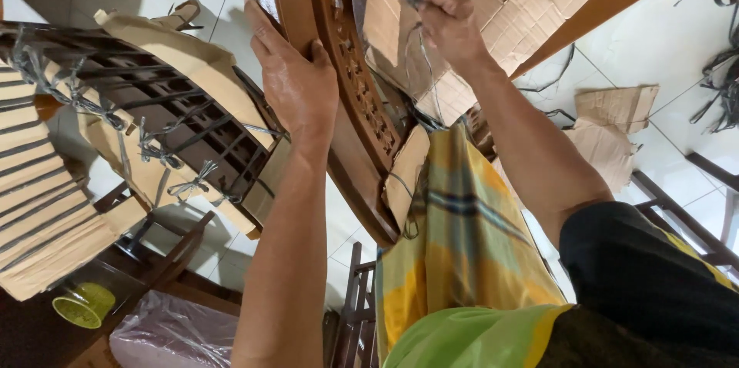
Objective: Tying plastic strips around cardboard-wrapped wooden furniture components to secure the packaging for transport.
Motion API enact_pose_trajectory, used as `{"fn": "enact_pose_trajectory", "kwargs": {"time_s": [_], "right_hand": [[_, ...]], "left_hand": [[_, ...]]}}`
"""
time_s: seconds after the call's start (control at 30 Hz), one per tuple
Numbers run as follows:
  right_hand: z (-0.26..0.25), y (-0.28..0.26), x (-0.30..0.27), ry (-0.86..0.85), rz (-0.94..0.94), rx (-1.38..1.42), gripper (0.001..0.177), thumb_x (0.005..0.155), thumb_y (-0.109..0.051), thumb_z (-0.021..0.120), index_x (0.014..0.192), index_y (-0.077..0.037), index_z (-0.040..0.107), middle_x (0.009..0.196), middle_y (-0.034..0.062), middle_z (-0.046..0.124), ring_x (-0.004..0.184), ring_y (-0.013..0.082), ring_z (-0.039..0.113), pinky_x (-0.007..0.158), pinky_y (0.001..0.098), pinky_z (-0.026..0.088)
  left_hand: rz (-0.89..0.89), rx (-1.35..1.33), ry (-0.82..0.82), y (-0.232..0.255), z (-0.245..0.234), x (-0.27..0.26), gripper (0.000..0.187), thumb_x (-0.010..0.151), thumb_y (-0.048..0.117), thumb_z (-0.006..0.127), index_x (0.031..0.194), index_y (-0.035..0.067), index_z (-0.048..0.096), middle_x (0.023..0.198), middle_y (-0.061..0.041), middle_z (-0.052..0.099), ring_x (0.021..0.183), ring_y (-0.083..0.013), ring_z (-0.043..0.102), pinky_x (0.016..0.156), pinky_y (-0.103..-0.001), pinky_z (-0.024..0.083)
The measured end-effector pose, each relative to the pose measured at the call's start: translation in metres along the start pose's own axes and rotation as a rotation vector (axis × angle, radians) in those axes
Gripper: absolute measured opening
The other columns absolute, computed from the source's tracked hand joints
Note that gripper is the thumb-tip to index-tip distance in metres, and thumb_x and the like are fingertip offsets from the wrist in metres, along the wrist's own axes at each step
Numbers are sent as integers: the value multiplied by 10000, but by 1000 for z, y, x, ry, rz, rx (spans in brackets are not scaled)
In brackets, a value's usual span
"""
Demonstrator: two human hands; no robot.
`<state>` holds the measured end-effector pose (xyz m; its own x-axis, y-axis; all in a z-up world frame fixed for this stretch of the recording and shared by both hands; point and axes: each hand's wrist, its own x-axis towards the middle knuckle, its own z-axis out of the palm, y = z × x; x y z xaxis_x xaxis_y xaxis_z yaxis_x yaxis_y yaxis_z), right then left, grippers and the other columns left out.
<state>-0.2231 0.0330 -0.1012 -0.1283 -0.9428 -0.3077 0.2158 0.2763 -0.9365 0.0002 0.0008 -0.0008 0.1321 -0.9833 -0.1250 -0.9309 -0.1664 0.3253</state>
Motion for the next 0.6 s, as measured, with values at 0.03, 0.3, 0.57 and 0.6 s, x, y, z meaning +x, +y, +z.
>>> {"fn": "enact_pose_trajectory", "kwargs": {"time_s": [0.03, 0.3, 0.57, 0.6], "right_hand": [[-8, 5, -6, -35, 131, -69, 241, 1107, 44, 458, 1118, 4, 695, 932, 81, 628, 472, 36, 435, 373, 155, 326], [-81, 76, -55, 438, 601, -260, 337, 963, -7, 472, 1084, -152, 750, 630, 20, 590, 502, 78, 490, 429, 226, 351], [-121, 127, -74, 738, 559, -679, 561, 946, -56, 693, 1416, -145, 400, 1410, 132, 555, 1236, 381, 627, 1000, 561, 540], [-126, 139, -72, 741, 564, -679, 561, 946, -56, 693, 1416, -145, 400, 1410, 132, 555, 1236, 381, 627, 1000, 561, 540]], "left_hand": [[-3, 0, -10, 1, -1, 0, 1007, 997, 155, 778, 1636, 158, 0, 1324, -136, 587, 804, -264, 718, 693, -387, 647], [6, -10, -21, 3, -4, -2, 964, 999, 160, 757, 1631, 132, 29, 1334, -149, 584, 729, -299, 696, 605, -410, 607], [18, -26, 8, 1, 0, -2, 978, 1006, 154, 776, 1640, 154, 32, 1334, -134, 585, 808, -299, 713, 690, -394, 635], [21, -26, 2, 0, -3, -3, 978, 1006, 154, 776, 1640, 154, 32, 1334, -134, 585, 808, -299, 713, 690, -394, 635]]}}
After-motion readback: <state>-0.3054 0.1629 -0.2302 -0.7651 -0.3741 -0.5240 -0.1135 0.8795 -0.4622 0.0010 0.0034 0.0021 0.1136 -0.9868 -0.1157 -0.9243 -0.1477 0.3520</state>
